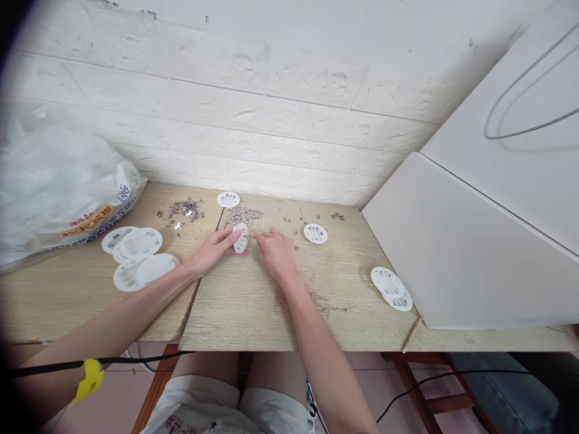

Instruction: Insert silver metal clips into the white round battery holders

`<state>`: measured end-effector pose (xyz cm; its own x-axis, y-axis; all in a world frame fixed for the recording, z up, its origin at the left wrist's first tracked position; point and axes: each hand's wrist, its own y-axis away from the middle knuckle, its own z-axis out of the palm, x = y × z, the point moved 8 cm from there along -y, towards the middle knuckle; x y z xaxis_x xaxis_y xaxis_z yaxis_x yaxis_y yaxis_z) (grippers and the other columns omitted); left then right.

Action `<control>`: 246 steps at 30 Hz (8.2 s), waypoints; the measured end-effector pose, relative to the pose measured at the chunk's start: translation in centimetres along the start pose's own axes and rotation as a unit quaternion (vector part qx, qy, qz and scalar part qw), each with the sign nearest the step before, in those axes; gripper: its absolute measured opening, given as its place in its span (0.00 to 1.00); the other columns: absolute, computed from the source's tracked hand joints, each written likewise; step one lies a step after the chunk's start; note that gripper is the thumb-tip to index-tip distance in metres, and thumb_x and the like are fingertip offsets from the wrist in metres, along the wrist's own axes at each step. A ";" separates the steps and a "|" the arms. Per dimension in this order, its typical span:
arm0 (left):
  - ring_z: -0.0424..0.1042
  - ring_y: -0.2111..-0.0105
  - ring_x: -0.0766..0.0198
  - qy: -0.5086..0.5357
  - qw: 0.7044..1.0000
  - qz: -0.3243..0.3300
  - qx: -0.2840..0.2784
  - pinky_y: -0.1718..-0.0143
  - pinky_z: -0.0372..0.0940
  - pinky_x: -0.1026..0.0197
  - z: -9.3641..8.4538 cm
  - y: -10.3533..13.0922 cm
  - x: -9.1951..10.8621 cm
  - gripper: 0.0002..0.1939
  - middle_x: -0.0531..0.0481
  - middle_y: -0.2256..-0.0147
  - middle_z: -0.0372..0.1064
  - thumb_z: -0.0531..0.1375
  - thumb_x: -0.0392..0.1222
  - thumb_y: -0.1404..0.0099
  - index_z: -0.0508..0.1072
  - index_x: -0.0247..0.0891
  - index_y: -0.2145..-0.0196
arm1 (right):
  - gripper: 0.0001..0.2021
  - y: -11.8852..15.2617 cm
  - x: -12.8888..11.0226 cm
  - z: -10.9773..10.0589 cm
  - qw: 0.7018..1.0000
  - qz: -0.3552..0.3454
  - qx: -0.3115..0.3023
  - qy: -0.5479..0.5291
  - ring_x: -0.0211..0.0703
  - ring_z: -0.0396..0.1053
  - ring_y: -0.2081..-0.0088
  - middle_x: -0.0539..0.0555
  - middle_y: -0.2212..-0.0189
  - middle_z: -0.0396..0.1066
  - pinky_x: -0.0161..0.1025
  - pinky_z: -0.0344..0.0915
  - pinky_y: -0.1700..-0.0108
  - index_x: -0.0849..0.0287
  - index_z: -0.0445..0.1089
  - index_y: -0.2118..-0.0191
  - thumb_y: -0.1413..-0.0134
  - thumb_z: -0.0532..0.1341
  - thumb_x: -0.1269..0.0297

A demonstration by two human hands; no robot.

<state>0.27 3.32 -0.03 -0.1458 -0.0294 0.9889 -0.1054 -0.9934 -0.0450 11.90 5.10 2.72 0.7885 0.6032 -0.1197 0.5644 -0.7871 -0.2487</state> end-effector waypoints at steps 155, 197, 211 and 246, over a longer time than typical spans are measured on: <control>0.70 0.60 0.60 0.022 0.999 0.001 0.049 0.55 0.62 0.58 -1.0 0.2 0.7 0.21 0.45 0.59 0.73 0.65 0.44 0.48 0.71 0.36 0.56 | 0.16 -0.4 1.1 0.8 0.930 0.143 0.062 -0.334 0.37 0.67 0.74 0.51 0.71 0.75 0.34 0.61 0.68 0.58 0.72 0.54 0.46 0.56 0.60; 0.63 0.73 0.65 -0.497 0.855 0.012 -0.147 0.70 0.54 0.64 1.7 1.4 0.2 0.02 0.52 0.78 0.64 0.59 0.35 0.54 0.72 0.36 0.80 | 0.10 0.7 1.5 -0.7 0.935 0.029 0.221 -0.276 0.36 0.61 0.74 0.51 0.75 0.67 0.33 0.55 0.70 0.59 0.68 0.69 0.40 0.52 0.65; 0.66 0.66 0.61 -0.551 0.819 0.069 -0.147 0.66 0.55 0.62 2.5 1.6 0.8 0.04 0.51 0.70 0.69 0.55 0.36 0.47 0.69 0.39 0.71 | 0.12 0.3 4.9 -1.3 0.952 0.183 0.193 -0.150 0.41 0.66 0.68 0.55 0.65 0.72 0.36 0.59 0.67 0.59 0.69 0.58 0.41 0.52 0.62; 0.61 0.79 0.69 -0.200 0.978 -0.030 0.044 0.82 0.56 0.68 -1.4 -0.5 -0.2 0.13 0.54 0.76 0.64 0.56 0.46 0.44 0.72 0.34 0.67 | 0.09 0.0 4.8 -1.2 0.926 0.138 0.175 -0.306 0.39 0.67 0.71 0.54 0.69 0.74 0.37 0.61 0.66 0.61 0.70 0.66 0.49 0.55 0.65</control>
<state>-1.02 4.00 -0.45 0.2571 0.0051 0.9664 -0.0134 -0.9999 0.0088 15.98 7.85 3.26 0.5449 0.4299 -0.7199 0.1641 -0.8967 -0.4112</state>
